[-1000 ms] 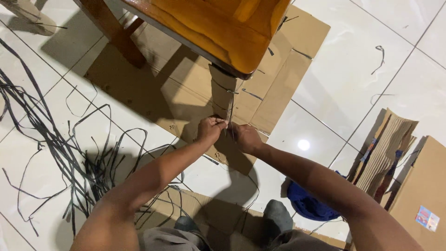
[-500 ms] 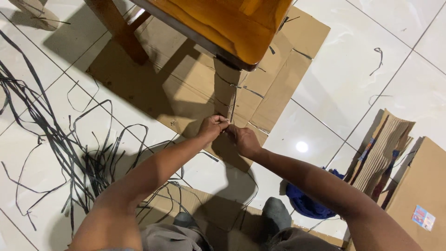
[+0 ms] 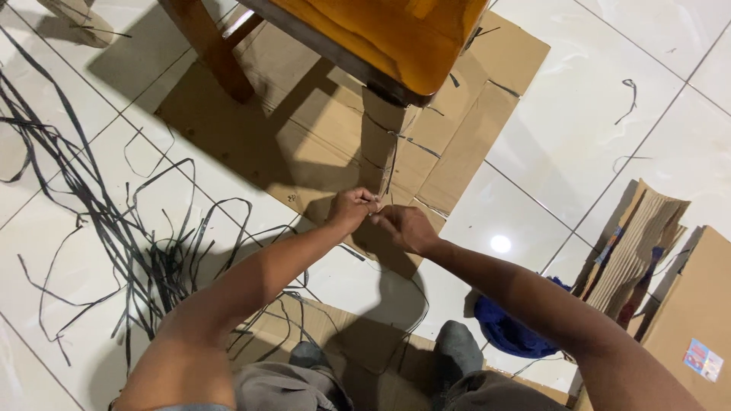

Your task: Wrapping a wooden chair leg with cardboard and securing it with plastic ties.

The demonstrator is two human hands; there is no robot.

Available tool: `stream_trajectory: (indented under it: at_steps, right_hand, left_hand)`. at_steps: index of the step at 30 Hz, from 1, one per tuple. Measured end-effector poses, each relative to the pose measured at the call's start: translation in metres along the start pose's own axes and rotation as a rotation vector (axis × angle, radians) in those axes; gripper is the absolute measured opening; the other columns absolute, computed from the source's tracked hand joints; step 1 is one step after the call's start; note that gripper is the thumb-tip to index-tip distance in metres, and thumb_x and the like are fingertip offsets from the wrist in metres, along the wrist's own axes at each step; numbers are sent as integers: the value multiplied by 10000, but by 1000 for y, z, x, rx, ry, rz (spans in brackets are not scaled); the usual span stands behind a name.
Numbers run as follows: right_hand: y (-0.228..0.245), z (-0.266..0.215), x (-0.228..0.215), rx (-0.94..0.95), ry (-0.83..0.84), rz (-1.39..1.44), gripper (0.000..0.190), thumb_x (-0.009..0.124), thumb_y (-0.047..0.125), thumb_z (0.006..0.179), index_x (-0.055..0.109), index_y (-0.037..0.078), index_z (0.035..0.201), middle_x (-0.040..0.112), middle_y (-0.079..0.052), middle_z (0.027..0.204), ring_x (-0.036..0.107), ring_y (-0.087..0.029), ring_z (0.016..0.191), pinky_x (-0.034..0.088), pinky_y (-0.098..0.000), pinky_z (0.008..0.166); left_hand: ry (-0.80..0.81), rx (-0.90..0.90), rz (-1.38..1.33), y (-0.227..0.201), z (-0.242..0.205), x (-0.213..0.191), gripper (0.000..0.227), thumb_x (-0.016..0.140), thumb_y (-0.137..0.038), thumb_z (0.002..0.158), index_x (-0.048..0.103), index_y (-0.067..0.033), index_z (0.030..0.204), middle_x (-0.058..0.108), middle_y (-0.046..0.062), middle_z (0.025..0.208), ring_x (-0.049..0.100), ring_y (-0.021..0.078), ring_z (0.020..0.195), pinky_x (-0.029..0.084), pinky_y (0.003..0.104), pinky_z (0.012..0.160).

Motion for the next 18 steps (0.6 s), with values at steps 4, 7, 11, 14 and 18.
stream_trajectory:
  at_steps: [4, 7, 11, 14, 18]
  right_hand:
    - [-20, 10, -7, 17, -217, 57, 155, 629, 263, 978, 703, 130, 951, 689, -169, 816, 705, -367, 771, 555, -478, 709]
    - [-44, 24, -4, 70, -301, 124, 131, 671, 261, 965, 712, 137, 952, 698, -141, 851, 712, -329, 809, 555, -450, 734]
    - [-32, 34, 2, 193, -260, 242, 195, 688, 361, 952, 771, 206, 868, 705, -88, 841, 688, -274, 799, 541, -422, 772]
    - [-29, 35, 11, 313, -244, 473, 193, 686, 290, 958, 763, 146, 854, 707, -42, 750, 638, -190, 766, 489, -316, 775]
    - [-36, 38, 16, 376, -239, 535, 113, 709, 250, 912, 772, 162, 879, 695, -16, 737, 629, -156, 776, 460, -282, 757]
  left_hand:
    - [-31, 53, 82, 18, 11, -6, 155, 820, -301, 755, 781, -312, 904, 768, -45, 761, 690, 93, 709, 498, 225, 697]
    - [-37, 66, 76, 27, 17, -2, 166, 819, -300, 746, 784, -319, 907, 753, -59, 735, 665, 75, 687, 480, 212, 681]
    - [-46, 43, 194, 36, 26, 1, 163, 800, -298, 742, 755, -297, 899, 762, -81, 769, 714, 104, 736, 516, 252, 706]
    - [-51, 29, 184, 45, 29, 1, 180, 820, -294, 712, 760, -303, 882, 754, -78, 745, 711, 93, 731, 506, 232, 694]
    - [-20, 15, 205, 55, 35, 7, 193, 828, -350, 704, 760, -321, 881, 769, -86, 772, 722, 98, 751, 521, 238, 713]
Point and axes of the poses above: each hand's wrist, its own z-axis towards the middle knuckle, its own x-axis out of the palm, y = z × x, the point moved 6 cm from there along z, towards the middle knuckle
